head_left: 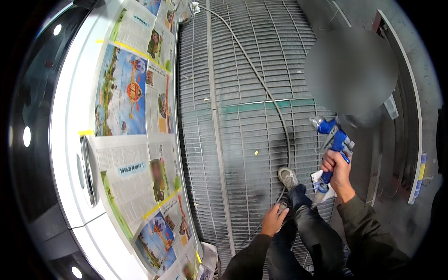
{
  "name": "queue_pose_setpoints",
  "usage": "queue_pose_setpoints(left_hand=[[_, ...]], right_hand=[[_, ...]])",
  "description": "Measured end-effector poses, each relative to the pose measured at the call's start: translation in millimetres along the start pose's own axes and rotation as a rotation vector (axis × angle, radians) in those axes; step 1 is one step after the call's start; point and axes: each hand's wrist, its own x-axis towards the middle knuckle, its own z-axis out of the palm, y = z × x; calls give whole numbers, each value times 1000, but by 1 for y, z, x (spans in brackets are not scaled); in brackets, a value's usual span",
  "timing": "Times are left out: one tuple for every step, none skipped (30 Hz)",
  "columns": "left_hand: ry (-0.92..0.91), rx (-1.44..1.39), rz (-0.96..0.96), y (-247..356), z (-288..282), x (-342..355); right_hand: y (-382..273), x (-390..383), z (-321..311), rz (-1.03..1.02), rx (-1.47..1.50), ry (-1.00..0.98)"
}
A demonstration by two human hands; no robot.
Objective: The person uses a spray gun to apply white paint to the rear bumper and lower side panels of a car in a paint booth. The car is masked with plastic and newspaper. The person moves around the vehicle to cover different areas and finishes by detaching the spray gun hose.
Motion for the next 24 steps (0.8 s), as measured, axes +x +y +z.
queue_pose_setpoints(left_hand=[[13,85,7,-12,4,17],[26,163,13,-31,9,35],[30,240,24,-40,14,51],[-15,313,-51,-39,12,64],[-44,325,-48,-40,8,76],[-58,333,-50,-48,2,87],[-72,344,-45,-52,-3,97],[-75,398,-50,-54,-6,103],[-38,380,56,-49,-9,107],[-9,366,160,-38,-14,107],[26,349,263,-28,-19,105],[5,341,239,-8,-26,99],[-21,336,216,22,-33,90],[-42,329,187,44,-40,76],[-46,332,168,55,-46,59],[-67,331,164,63,-46,39],[-87,328,160,71,-45,15],[-87,262,150,82,-47,-8],[-83,196,134,92,-49,-39],[-59,129,109,102,-54,-74],[-72,105,58,109,-55,-105],[-86,82,5,113,-55,-137],[-94,56,-46,116,-55,-169],[-65,66,-81,116,-55,-203]], right_hand=[[-6,2,-5,-14,-26,-7],[-13,1,-8,-27,-106,-30],[-19,0,-13,-45,-186,-44],[-21,0,-21,-48,-193,-54],[-25,-1,-27,-43,-279,-42],[-27,0,-31,-47,-324,-59],[-32,-1,-35,-58,-368,-73],[-36,-2,-38,-55,-407,-53],[-39,-3,-47,-68,-519,-68],[-40,-6,-62,-77,-627,-75],[-40,-10,-75,-87,-737,-88],[-31,-14,-87,-174,-806,-70],[-23,-19,-100,-257,-874,-38],[-24,-28,-101,-311,-907,-64],[-27,-36,-99,-374,-940,-101],[-29,-45,-98,-437,-940,-86],[-37,-55,-101,-423,-972,-190],[-50,-64,-96,-416,-997,-295],[-64,-75,-91,-404,-1020,-407],[-76,-87,-73,-562,-1246,-504],[-90,-103,-56,-561,-1209,-548],[-102,-122,-38,-558,-1172,-593],[-111,-141,-23,-558,-1135,-644],[-113,-156,-14,-532,-1143,-732]])
